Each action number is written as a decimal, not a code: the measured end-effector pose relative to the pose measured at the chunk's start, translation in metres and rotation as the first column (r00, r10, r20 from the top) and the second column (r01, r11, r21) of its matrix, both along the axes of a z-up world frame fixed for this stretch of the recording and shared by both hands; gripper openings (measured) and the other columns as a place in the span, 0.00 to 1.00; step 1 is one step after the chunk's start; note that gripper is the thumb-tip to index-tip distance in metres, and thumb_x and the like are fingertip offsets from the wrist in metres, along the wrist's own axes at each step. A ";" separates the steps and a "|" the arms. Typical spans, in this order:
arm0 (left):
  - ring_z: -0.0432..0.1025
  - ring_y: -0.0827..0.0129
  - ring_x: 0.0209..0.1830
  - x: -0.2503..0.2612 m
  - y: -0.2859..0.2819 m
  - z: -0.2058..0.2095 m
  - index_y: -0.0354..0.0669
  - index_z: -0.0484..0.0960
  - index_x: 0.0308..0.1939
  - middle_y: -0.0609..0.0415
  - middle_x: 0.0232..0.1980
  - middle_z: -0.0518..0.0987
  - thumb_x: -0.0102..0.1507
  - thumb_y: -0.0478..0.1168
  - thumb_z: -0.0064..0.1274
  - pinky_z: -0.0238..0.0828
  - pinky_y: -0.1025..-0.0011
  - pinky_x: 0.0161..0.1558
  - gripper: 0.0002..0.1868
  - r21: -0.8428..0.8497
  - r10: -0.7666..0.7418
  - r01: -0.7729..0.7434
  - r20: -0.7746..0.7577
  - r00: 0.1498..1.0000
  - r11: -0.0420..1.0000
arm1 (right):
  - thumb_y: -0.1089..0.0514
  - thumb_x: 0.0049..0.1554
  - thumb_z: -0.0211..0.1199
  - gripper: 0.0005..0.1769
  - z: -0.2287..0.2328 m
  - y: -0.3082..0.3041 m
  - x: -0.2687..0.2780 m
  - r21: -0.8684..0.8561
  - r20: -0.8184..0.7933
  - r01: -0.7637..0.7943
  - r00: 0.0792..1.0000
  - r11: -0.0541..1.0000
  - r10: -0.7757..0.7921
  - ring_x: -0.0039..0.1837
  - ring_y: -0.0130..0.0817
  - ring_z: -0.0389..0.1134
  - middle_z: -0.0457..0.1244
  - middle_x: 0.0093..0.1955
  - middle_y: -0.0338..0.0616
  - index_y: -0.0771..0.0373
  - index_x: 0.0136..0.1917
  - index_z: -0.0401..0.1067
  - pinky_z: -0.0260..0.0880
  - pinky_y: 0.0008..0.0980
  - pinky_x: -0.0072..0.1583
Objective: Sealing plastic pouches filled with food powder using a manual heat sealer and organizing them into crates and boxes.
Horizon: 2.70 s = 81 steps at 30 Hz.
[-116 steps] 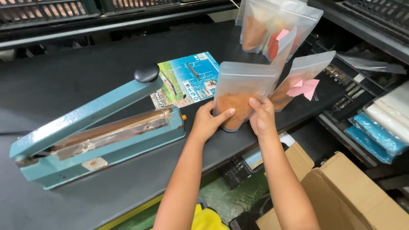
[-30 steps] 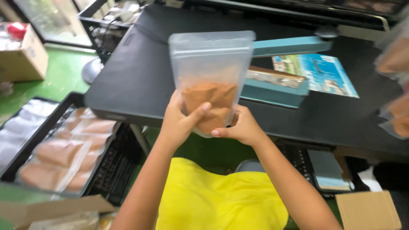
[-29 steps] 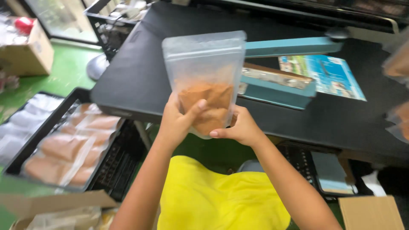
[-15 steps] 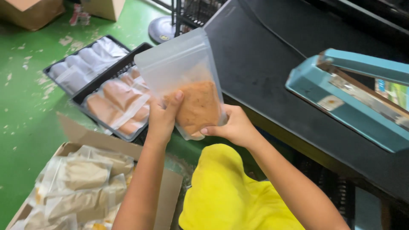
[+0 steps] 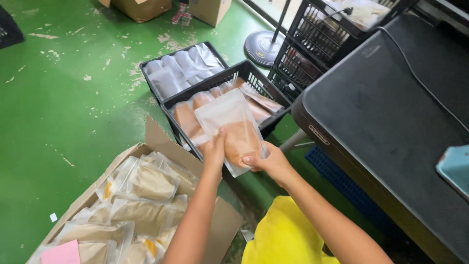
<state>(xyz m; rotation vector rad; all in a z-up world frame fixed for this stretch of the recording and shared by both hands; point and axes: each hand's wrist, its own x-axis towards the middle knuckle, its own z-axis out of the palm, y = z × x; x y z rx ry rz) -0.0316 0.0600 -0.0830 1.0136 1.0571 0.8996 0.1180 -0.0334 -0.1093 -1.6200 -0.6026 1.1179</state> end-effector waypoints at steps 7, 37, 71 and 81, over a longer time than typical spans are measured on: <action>0.73 0.49 0.63 0.004 0.070 -0.078 0.35 0.77 0.64 0.40 0.65 0.77 0.69 0.68 0.40 0.80 0.60 0.51 0.40 -0.058 0.081 -0.087 -0.105 0.991 0.994 | 0.56 0.37 0.86 0.46 -0.025 0.059 0.010 0.019 0.026 0.105 0.994 0.994 -0.106 0.41 0.43 0.74 0.66 0.46 0.56 0.75 0.64 0.69 0.81 0.34 0.40; 0.74 0.52 0.36 0.037 0.076 -0.205 0.49 0.80 0.32 0.53 0.33 0.81 0.65 0.58 0.47 0.59 0.55 0.45 0.19 0.401 0.247 0.431 -0.895 0.371 0.808 | 0.42 0.36 0.65 0.23 0.017 0.308 0.104 -0.318 0.802 -0.386 -0.596 0.866 0.028 0.46 0.43 0.69 0.67 0.40 0.28 0.40 0.47 0.79 0.61 0.49 0.41; 0.75 0.56 0.31 0.031 0.077 -0.204 0.52 0.75 0.25 0.54 0.25 0.75 0.55 0.56 0.53 0.65 0.57 0.39 0.15 0.589 0.394 0.440 -0.797 0.458 0.678 | 0.38 0.59 0.61 0.44 -0.182 0.217 0.011 -0.170 0.975 -0.300 0.088 0.939 0.205 0.84 0.54 0.42 0.43 0.85 0.52 0.48 0.83 0.52 0.46 0.60 0.77; 0.77 0.59 0.33 0.016 0.066 -0.194 0.56 0.80 0.29 0.56 0.27 0.77 0.64 0.50 0.50 0.68 0.60 0.39 0.11 0.612 0.294 0.384 -0.724 0.624 0.692 | 0.45 0.61 0.61 0.31 -0.124 0.132 0.021 -0.017 0.922 -0.333 0.360 0.943 0.143 0.77 0.48 0.56 0.54 0.76 0.44 0.45 0.76 0.62 0.54 0.51 0.73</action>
